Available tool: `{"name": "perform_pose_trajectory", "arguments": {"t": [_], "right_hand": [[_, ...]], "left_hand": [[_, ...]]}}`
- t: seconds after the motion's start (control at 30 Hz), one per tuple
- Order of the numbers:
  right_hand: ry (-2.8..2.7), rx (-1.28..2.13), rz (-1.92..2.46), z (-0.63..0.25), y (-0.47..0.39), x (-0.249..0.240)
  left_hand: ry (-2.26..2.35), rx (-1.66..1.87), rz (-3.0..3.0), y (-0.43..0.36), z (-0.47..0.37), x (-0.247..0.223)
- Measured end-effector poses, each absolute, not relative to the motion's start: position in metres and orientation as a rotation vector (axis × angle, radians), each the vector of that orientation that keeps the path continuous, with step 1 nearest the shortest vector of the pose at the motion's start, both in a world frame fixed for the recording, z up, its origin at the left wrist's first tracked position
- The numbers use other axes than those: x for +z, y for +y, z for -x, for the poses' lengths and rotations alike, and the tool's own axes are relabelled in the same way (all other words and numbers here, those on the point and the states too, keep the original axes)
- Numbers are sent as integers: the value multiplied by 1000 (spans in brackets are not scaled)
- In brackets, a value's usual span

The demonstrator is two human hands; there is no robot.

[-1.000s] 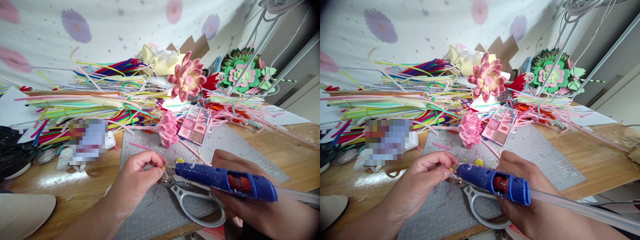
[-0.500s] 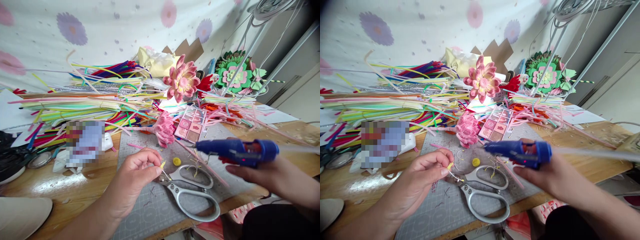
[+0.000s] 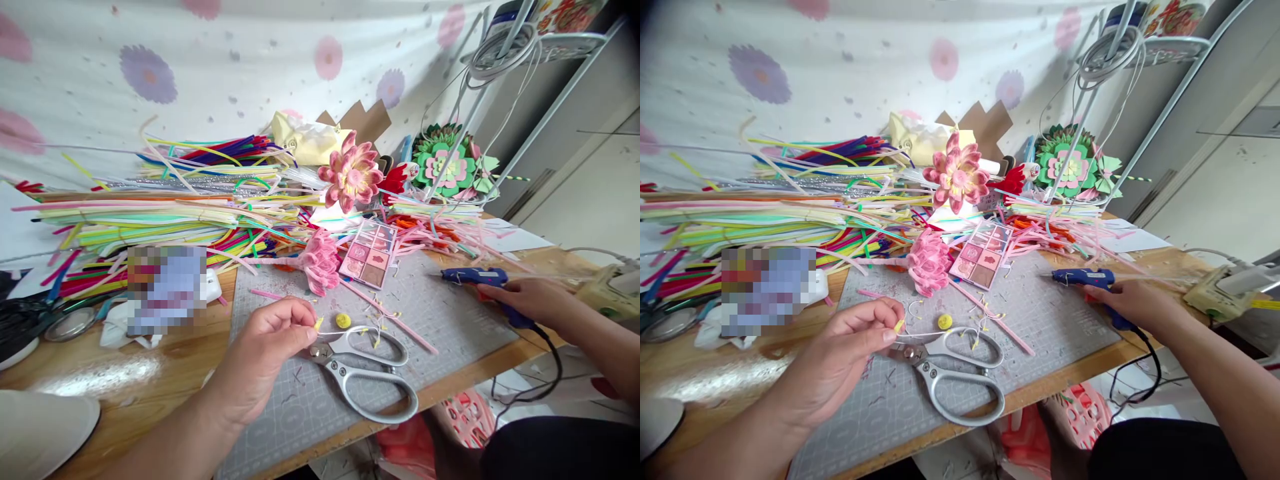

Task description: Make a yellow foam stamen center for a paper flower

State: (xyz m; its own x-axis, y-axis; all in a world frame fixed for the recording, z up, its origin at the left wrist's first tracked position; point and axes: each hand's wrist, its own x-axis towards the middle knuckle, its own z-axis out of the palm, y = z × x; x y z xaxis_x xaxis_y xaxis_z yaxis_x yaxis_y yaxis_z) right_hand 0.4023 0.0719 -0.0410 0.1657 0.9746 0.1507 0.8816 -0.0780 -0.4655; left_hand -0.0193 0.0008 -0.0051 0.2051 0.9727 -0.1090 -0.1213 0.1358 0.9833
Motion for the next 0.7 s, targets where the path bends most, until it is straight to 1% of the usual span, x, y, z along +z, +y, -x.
{"name": "perform_pose_trajectory", "arguments": {"t": [0.1,0.13,0.17,0.2,0.27,0.33,0.37,0.53,0.7], "right_hand": [[-1792,-4,2286,-382,64,-16],[-1841,-64,2225,-364,57,-6],[-1885,-74,2043,-342,49,2],[-1974,23,1790,-316,40,8],[-2170,338,1356,-262,22,17],[-2221,655,1129,-214,10,19],[-2195,753,1058,-195,7,19],[-1940,1147,1155,-152,10,9],[-1735,1266,1206,-149,12,7]], "left_hand": [[1032,1039,-1105,-1,18,-5],[1037,1044,-1104,-1,17,-5],[1040,1048,-1107,-2,16,-5],[1045,1050,-1111,-2,15,-5],[1049,1051,-1120,-2,13,-5],[1053,1055,-1119,-2,12,-4],[1056,1061,-1116,-2,11,-4],[1044,1087,-1110,-3,12,-3],[1023,1098,-1098,-2,13,-4]]}}
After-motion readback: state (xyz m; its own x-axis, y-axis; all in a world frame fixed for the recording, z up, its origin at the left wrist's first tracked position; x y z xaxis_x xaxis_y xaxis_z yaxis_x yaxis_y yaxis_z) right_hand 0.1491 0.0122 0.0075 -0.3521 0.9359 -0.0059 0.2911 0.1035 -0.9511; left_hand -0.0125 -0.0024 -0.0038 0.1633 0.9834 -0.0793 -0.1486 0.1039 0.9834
